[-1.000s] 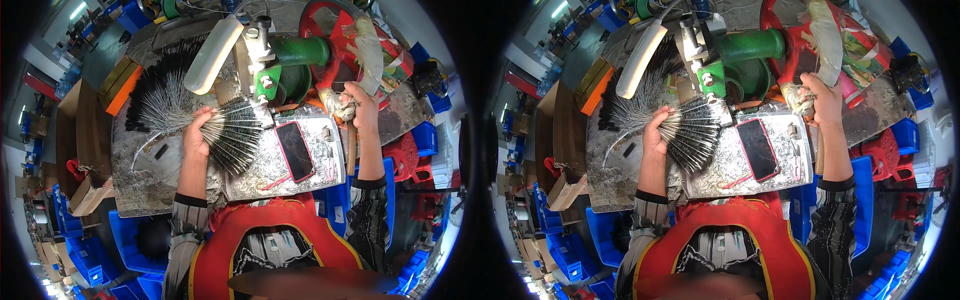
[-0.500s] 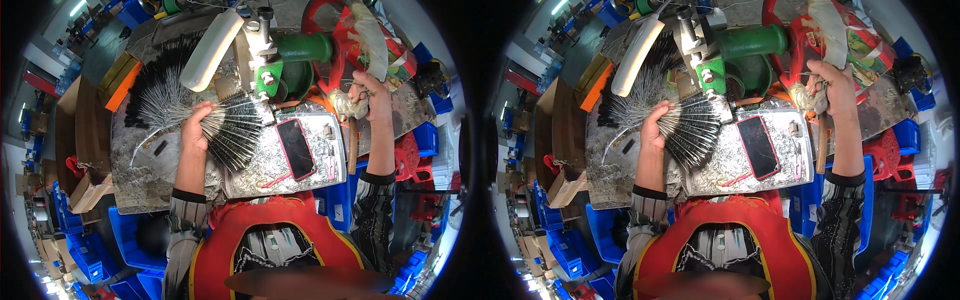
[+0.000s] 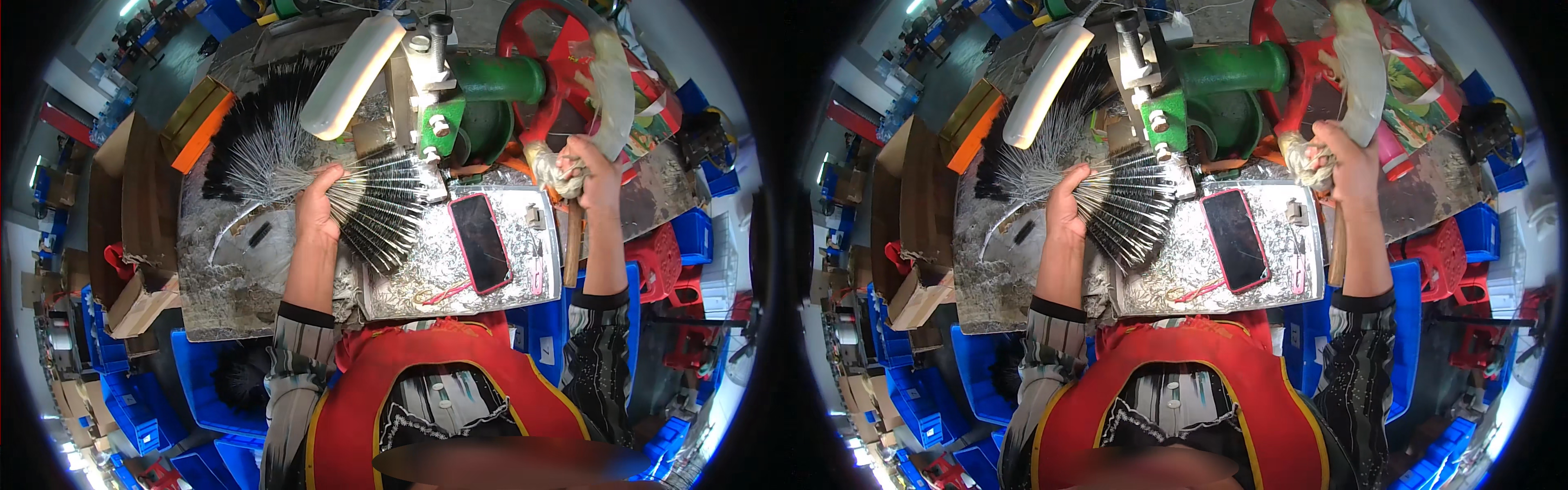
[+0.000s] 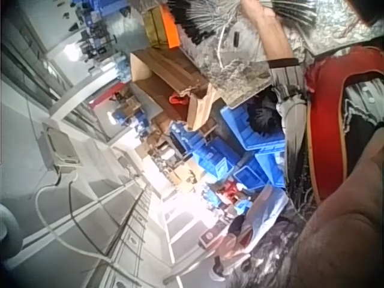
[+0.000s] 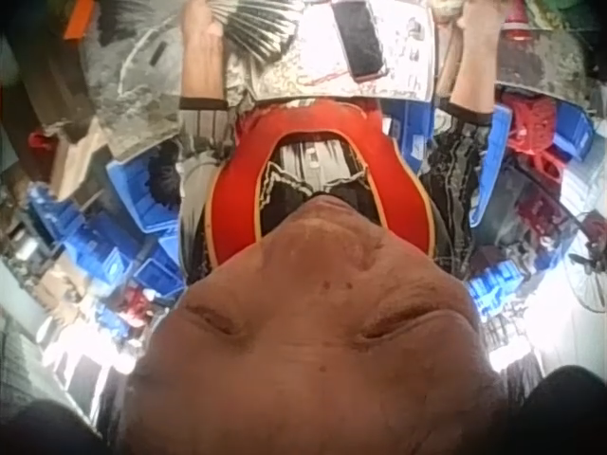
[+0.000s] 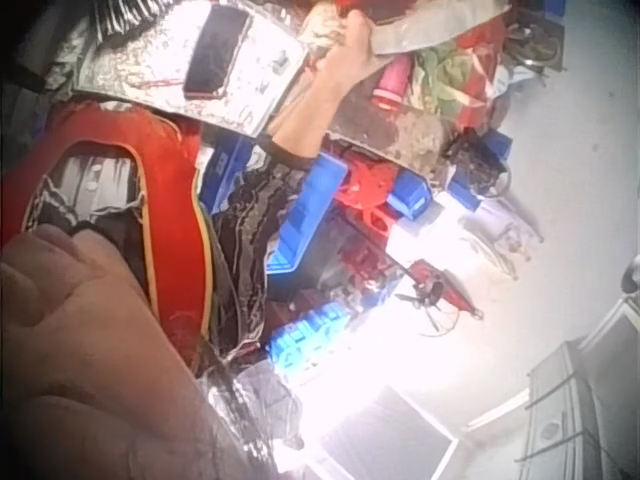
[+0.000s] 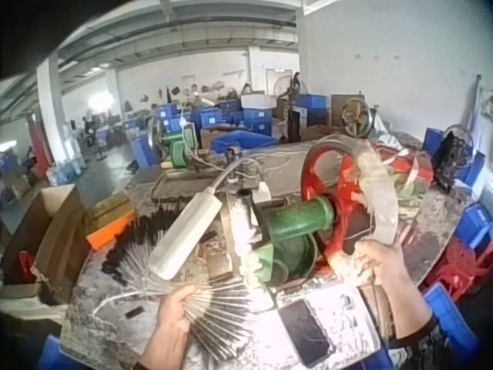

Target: Assembling industrial brush or fan components by inserting bristles into bases and securing them with a machine.

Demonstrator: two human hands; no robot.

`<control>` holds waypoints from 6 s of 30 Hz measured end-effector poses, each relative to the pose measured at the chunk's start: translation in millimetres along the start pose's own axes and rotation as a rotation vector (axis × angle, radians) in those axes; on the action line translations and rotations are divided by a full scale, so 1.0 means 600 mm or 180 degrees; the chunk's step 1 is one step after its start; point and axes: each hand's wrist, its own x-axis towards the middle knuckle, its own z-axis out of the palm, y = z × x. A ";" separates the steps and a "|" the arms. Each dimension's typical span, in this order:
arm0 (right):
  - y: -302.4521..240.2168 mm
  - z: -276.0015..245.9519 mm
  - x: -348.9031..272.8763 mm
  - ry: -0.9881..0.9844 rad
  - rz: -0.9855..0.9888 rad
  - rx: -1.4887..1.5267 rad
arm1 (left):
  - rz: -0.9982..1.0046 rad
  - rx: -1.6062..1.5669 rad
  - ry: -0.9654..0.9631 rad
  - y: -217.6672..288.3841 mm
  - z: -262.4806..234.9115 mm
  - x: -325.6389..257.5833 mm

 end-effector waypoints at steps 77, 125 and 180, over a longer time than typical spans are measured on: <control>0.016 -0.008 0.001 0.0021 -0.0328 -0.0040 | 0.0190 -0.0464 -0.0350 -0.030 -0.008 -0.028; -0.045 0.002 0.005 -0.0335 -0.0074 -0.0076 | 0.0662 -0.0465 0.0553 -0.025 0.034 -0.024; -0.015 -0.008 -0.001 -0.0057 -0.0121 -0.0213 | -0.0524 -0.0177 -0.0346 -0.011 -0.020 0.009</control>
